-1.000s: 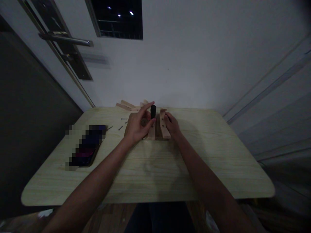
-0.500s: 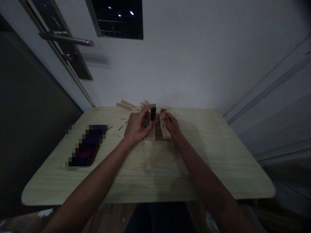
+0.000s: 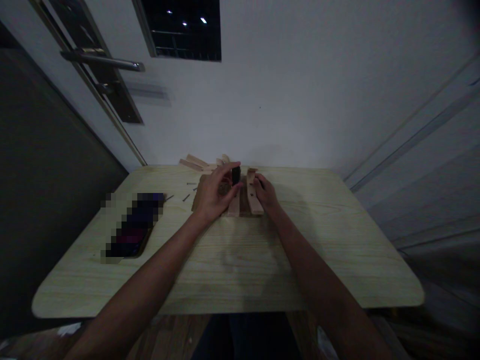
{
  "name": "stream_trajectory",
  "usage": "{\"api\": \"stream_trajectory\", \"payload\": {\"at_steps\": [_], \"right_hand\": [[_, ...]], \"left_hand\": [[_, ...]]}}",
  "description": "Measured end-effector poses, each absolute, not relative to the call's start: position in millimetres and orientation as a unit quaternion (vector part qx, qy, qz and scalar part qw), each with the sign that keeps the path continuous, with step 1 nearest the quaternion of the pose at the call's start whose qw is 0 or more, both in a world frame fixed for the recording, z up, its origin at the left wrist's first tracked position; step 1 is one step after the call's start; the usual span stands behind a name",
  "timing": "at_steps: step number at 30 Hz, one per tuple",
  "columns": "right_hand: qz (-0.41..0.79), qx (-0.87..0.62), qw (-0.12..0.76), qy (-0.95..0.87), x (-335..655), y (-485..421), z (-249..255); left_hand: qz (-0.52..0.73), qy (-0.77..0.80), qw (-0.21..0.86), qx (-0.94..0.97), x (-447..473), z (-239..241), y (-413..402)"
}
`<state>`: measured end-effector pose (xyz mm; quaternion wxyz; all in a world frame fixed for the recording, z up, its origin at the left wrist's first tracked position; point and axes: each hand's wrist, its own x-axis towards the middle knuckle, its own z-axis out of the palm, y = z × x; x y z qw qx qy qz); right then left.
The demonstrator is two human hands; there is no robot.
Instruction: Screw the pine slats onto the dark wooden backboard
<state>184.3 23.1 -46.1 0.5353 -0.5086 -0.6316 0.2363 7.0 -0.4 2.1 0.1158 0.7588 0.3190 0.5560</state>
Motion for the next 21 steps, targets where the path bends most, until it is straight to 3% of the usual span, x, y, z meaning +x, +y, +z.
{"api": "stream_trajectory", "payload": {"at_steps": [14,21], "right_hand": [[0.244,-0.506,0.536,-0.631,183.4,20.9,-44.2],[0.243,-0.499,0.534,-0.638,184.0,20.5,-42.9]], "left_hand": [[0.541,0.326,0.119,0.766,4.5,6.2,-5.5],[0.522,0.273,0.183,0.787,2.5,5.4,-5.7]]}}
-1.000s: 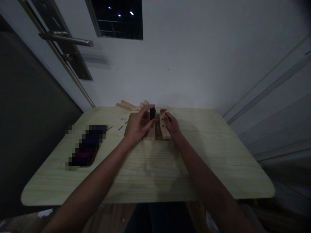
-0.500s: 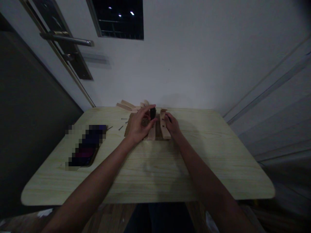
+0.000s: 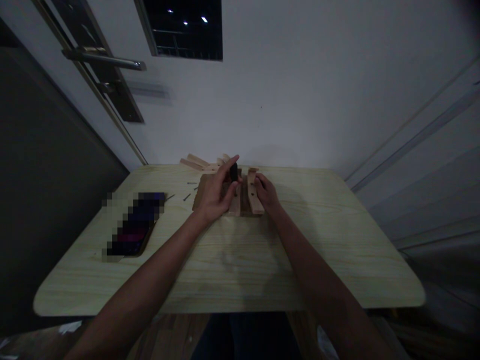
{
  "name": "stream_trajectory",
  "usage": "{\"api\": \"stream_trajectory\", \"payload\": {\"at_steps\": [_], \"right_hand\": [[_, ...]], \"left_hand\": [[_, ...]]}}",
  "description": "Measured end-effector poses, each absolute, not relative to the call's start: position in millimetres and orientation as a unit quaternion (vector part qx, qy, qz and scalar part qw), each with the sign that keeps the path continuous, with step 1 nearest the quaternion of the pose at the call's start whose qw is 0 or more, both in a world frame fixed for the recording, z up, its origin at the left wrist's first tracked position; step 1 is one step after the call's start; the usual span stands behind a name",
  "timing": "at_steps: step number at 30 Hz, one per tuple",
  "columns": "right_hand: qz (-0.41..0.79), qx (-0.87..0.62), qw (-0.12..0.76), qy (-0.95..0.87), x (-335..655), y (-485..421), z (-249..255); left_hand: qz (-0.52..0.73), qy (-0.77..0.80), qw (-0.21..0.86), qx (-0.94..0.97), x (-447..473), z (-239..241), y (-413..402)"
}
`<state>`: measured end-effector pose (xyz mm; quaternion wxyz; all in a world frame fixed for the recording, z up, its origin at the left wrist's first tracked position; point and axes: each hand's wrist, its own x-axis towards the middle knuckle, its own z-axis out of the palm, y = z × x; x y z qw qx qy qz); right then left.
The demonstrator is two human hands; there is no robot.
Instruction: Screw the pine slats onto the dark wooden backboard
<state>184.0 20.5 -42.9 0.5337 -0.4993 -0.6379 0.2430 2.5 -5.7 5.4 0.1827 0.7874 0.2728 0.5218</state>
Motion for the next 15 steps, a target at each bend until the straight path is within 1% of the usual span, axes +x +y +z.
{"api": "stream_trajectory", "payload": {"at_steps": [4,10,12,15], "right_hand": [[0.239,-0.506,0.533,-0.635,184.0,22.0,-44.4],[0.245,-0.493,0.538,-0.638,183.8,22.9,-45.0],[0.244,-0.493,0.540,-0.637,183.8,22.8,-44.8],[0.240,-0.499,0.537,-0.636,184.0,22.6,-44.5]], "left_hand": [[0.521,0.267,0.176,0.791,3.9,3.8,-2.5],[0.540,0.300,0.076,0.783,3.8,5.8,1.4],[0.543,0.312,0.078,0.776,3.3,5.5,1.0],[0.546,0.313,0.111,0.770,2.7,3.9,-0.5]]}}
